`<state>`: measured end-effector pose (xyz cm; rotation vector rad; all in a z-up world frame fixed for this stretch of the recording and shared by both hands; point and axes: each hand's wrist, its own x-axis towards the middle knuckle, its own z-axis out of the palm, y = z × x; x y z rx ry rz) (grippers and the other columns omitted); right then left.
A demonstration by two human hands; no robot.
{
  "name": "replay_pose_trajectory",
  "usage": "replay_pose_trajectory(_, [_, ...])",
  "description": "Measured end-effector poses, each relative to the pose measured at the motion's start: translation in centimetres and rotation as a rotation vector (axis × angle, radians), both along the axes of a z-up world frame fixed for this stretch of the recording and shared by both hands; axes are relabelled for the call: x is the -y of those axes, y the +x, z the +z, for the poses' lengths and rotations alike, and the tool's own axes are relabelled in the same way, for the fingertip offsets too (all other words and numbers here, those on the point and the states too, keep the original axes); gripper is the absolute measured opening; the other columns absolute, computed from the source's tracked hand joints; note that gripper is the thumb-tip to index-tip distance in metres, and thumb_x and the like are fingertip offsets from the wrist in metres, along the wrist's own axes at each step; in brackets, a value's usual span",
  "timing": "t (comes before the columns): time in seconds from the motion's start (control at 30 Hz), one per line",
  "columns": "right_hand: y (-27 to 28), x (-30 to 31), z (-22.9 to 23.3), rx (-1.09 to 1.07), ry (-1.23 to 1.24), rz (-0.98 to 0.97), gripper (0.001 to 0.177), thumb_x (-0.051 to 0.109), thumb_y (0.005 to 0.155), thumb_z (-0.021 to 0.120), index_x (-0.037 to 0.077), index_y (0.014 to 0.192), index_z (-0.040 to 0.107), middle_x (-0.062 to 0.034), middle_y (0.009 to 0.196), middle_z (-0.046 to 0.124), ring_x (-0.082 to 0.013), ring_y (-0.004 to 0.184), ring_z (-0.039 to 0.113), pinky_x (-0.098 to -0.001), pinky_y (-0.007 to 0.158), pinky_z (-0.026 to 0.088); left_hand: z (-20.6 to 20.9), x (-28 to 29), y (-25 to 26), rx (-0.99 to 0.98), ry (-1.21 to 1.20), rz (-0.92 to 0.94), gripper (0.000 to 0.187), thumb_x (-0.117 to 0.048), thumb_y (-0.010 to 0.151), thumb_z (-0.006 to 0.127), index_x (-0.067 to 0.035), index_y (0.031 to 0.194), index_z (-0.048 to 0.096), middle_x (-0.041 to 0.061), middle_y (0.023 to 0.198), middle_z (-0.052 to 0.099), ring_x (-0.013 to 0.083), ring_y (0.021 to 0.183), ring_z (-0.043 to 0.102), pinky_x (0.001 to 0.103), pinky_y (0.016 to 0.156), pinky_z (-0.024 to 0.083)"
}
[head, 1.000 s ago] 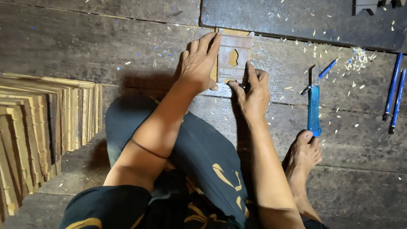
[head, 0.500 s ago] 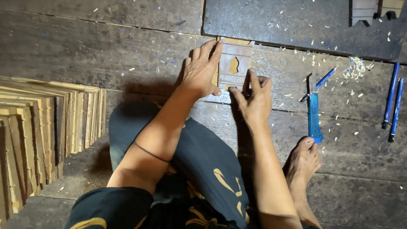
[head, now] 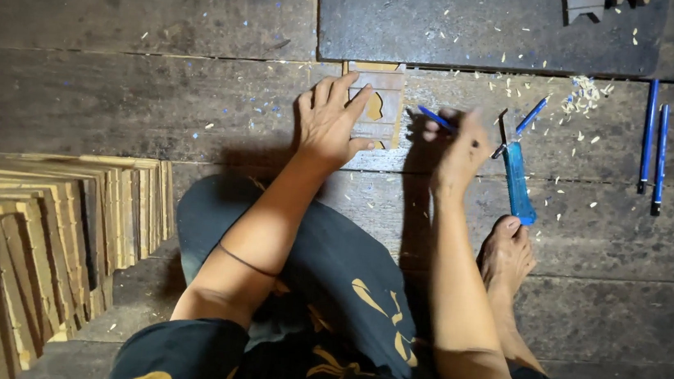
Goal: Marking wooden boards using a template and a pencil to prepare them for cutting or assembly.
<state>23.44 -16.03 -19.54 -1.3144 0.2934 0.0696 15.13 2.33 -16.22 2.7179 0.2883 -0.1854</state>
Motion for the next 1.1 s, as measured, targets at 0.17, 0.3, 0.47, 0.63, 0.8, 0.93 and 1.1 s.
replay_pose_trajectory(0.17, [-0.5,-1.8,-1.3,0.191,-0.097,0.075,0.007,0.007,0.093,0.077,0.001,0.096,0.077,-0.015,0.082,0.073,-0.0163,0.07,0.071,-0.0308,0.066,0.062,-1.1,0.5,0.4,-0.04,0.044,0.063,0.085,-0.045,0.077,0.087,-0.023,0.151,0.051,0.0,0.157,0.032,0.0284,0.141,0.024,0.056,0.108,0.018])
replay_pose_trajectory(0.3, [0.1,-3.7,-1.3,0.217,-0.025,0.069,0.015,-0.001,0.091,0.074,-0.005,0.106,0.075,-0.0156,0.084,0.074,-0.0137,0.07,0.069,-0.0286,0.068,0.063,0.0,1.0,0.5,-0.079,0.071,0.117,0.08,-0.043,0.079,0.086,-0.027,0.149,0.052,-0.006,0.157,0.033,0.027,0.141,0.025,0.058,0.108,0.015])
replay_pose_trajectory(0.47, [0.3,-4.7,-1.5,0.252,-0.02,0.041,0.013,-0.002,0.091,0.074,-0.005,0.104,0.076,-0.0164,0.088,0.072,-0.0153,0.075,0.069,-0.0314,0.069,0.064,-0.9,1.2,0.5,0.0,0.103,0.141,0.081,-0.045,0.073,0.089,-0.027,0.145,0.056,-0.005,0.155,0.039,0.0272,0.136,0.032,0.058,0.106,0.017])
replay_pose_trajectory(0.63, [0.5,-5.1,-1.4,0.286,-0.025,0.025,0.013,-0.003,0.092,0.075,-0.005,0.105,0.077,-0.0141,0.089,0.07,-0.0162,0.077,0.07,-0.0331,0.069,0.065,-0.8,1.6,0.7,0.018,0.121,0.17,0.081,-0.043,0.07,0.091,-0.028,0.143,0.058,-0.006,0.152,0.042,0.027,0.134,0.035,0.06,0.105,0.017])
replay_pose_trajectory(0.8, [0.8,-4.6,-1.6,0.291,-0.052,-0.003,0.013,0.0,0.095,0.073,-0.004,0.107,0.076,-0.0134,0.09,0.067,-0.0172,0.078,0.07,-0.0332,0.072,0.066,-0.2,1.7,0.7,-0.006,0.108,0.182,0.079,-0.042,0.073,0.088,-0.028,0.144,0.058,-0.006,0.154,0.042,0.027,0.135,0.036,0.064,0.106,0.015])
replay_pose_trajectory(0.93, [1.0,-4.6,-2.4,0.273,-0.06,0.016,0.014,0.0,0.094,0.074,-0.003,0.106,0.077,-0.0157,0.089,0.072,-0.0172,0.076,0.07,-0.0323,0.068,0.066,-0.4,1.7,1.0,-0.033,0.088,0.194,0.078,-0.039,0.074,0.089,-0.028,0.144,0.057,-0.006,0.154,0.04,0.0265,0.135,0.035,0.064,0.108,0.014])
replay_pose_trajectory(1.1, [2.1,-3.7,-3.1,0.248,-0.107,0.099,0.011,0.005,0.094,0.077,0.001,0.104,0.078,-0.0165,0.092,0.077,-0.0163,0.074,0.072,-0.0325,0.065,0.066,-1.5,1.7,0.9,-0.012,0.126,0.186,0.08,-0.042,0.07,0.091,-0.027,0.142,0.06,-0.005,0.153,0.043,0.0276,0.134,0.037,0.067,0.107,0.013])
